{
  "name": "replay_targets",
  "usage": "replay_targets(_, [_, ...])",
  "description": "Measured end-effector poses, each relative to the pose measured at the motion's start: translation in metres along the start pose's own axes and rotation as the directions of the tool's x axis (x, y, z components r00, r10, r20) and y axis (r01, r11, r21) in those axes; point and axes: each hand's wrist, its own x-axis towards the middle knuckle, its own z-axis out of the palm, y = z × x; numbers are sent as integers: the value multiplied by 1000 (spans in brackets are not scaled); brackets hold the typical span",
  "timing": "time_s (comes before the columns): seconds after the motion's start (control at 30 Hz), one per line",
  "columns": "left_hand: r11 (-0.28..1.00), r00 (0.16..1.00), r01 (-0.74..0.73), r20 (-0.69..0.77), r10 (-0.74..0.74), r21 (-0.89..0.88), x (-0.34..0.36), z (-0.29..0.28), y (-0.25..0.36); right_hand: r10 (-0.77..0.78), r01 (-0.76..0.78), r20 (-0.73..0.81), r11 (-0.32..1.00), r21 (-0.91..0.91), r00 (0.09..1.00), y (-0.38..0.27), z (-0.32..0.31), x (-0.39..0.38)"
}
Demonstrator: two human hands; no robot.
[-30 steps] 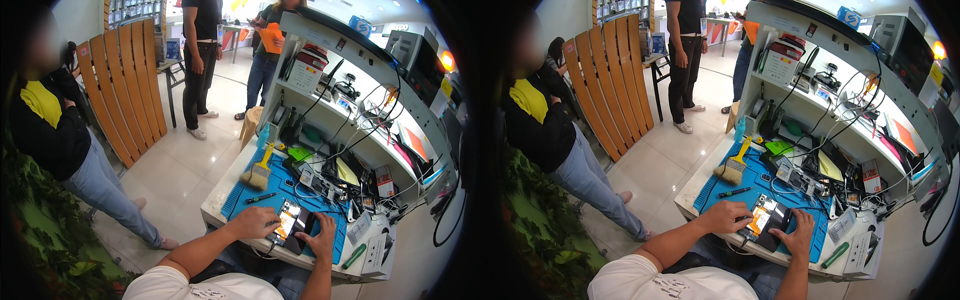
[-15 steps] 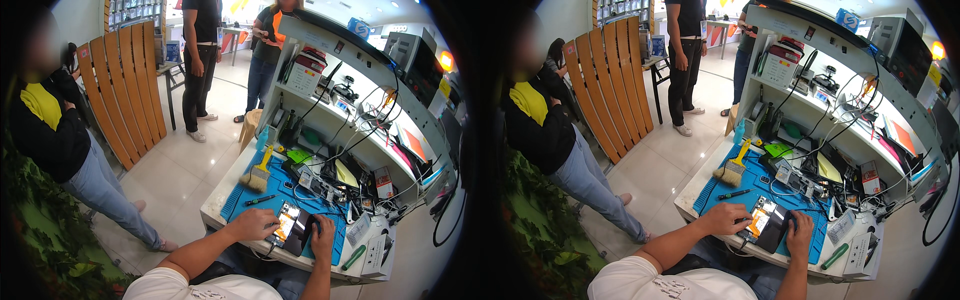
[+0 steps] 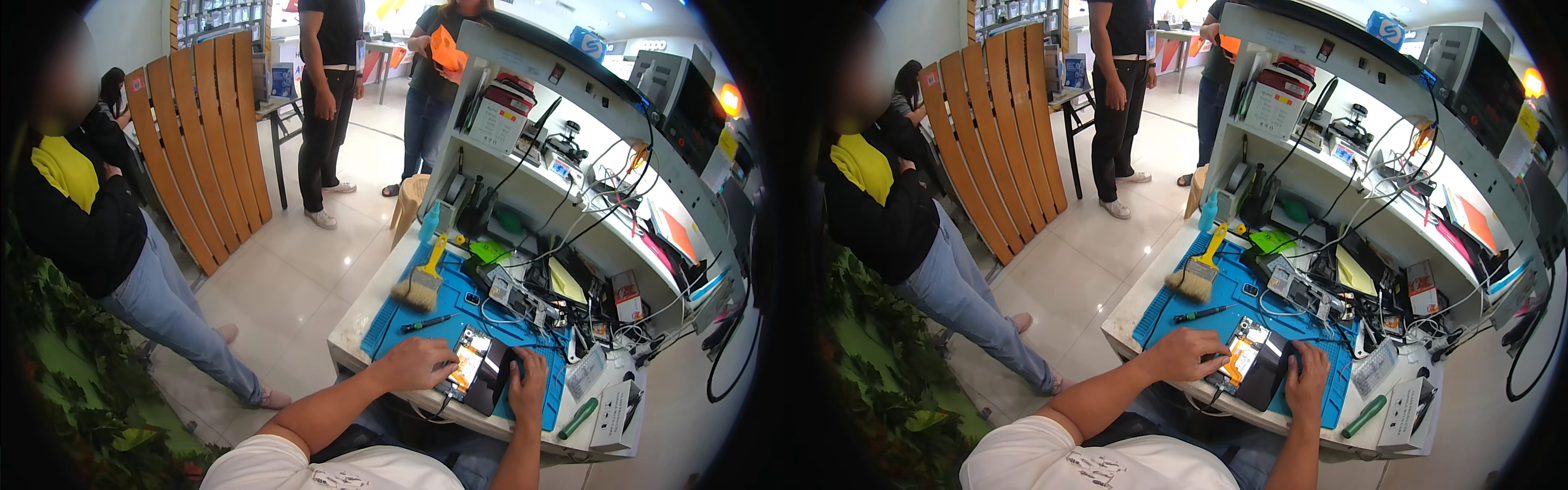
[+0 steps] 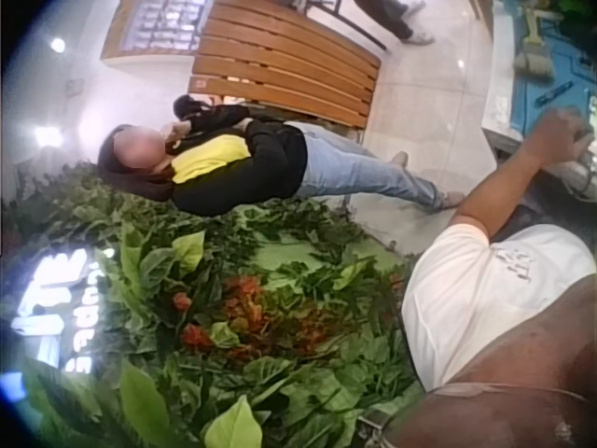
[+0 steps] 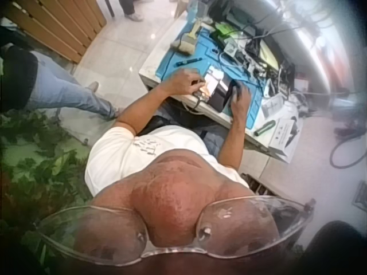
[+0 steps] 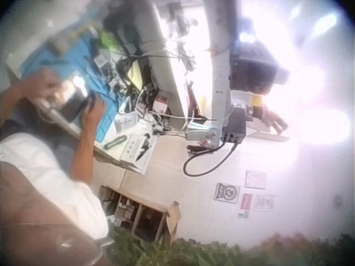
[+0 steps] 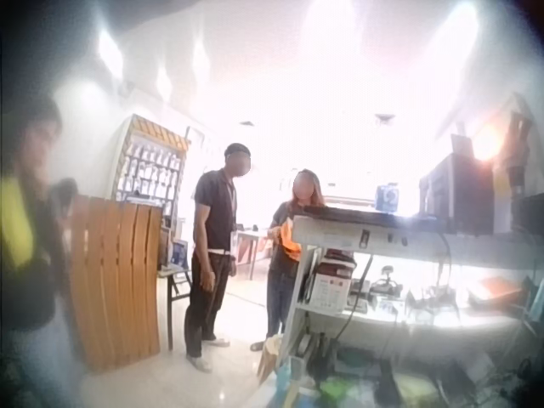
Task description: The person is repairing a mobile phone by hand and using a screwdriver. They handle a phone screen, a battery, and various internal components while working on a blue repair mat.
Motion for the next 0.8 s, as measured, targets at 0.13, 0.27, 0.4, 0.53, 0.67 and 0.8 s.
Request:
replay_targets(0.13, [1000,1000,14,2,-14,-17,0,0,0,-12,12,-1,1000,17,1000,-5,-3,1])
replay_targets(0.27, [1000,1000,0,-9,0,-4,0,1,0,-24,24,-2,1000,8,1000,0,-2,0])
replay_targets(0.4, [1000,1000,2,-9,-2,-15,0,2,-2,-2,2,13,1000,11,1000,-4,-3,1])
replay_targets(0.53, [1000,1000,3,3,-3,3,1,1,-1,-29,29,-14,1000,9,999,-2,-1,1])
replay_targets(0.67, [1000,1000,16,1,-16,4,1,0,1,-27,27,-17,1000,10,999,-4,-2,1])
replay_targets(0.8, [999,999,47,27,-47,-1,2,-2,5,-35,36,-17,999,15,999,-4,-3,1])
